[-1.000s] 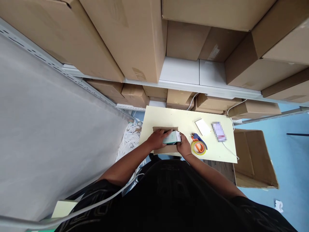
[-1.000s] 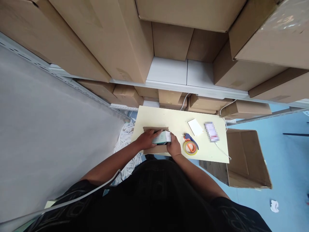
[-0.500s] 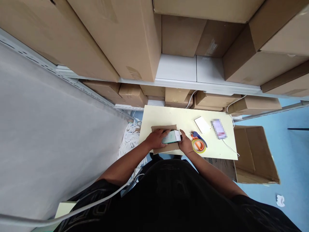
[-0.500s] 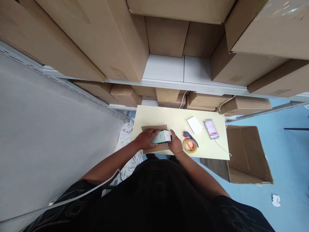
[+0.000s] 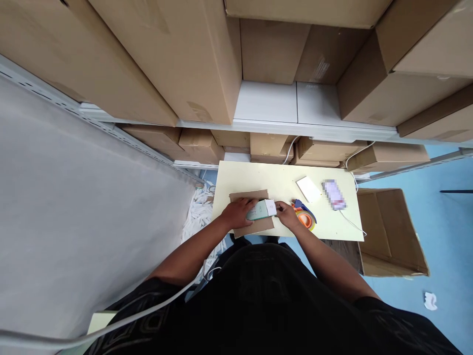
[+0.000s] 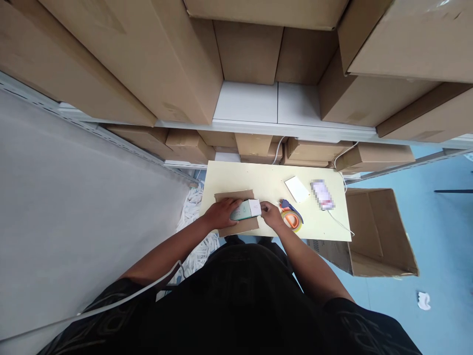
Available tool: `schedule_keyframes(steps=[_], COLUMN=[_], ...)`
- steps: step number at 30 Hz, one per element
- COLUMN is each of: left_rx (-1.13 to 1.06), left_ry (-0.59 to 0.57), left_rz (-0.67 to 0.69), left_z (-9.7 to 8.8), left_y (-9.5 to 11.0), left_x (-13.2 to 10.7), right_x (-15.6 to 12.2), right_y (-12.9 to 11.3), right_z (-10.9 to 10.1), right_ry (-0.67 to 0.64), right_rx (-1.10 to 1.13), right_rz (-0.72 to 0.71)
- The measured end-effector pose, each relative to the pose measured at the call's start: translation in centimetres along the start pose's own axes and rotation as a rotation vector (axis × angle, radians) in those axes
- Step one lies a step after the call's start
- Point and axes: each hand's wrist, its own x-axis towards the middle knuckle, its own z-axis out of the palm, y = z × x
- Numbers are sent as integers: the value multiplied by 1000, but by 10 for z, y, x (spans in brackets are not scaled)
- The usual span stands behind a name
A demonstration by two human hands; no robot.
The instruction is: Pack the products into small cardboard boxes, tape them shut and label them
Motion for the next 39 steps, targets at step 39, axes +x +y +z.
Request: schedule_keyframes(steps=[39], left_rx=[38], left_ry=[80], left_rz=[55], left_z=[-6], left_y=[-4], left_x=[4], right_x=[-3], right_y=[-11], right_z=[-8], right_ry=[-1], right_rx=[-303], right_rz=[-128])
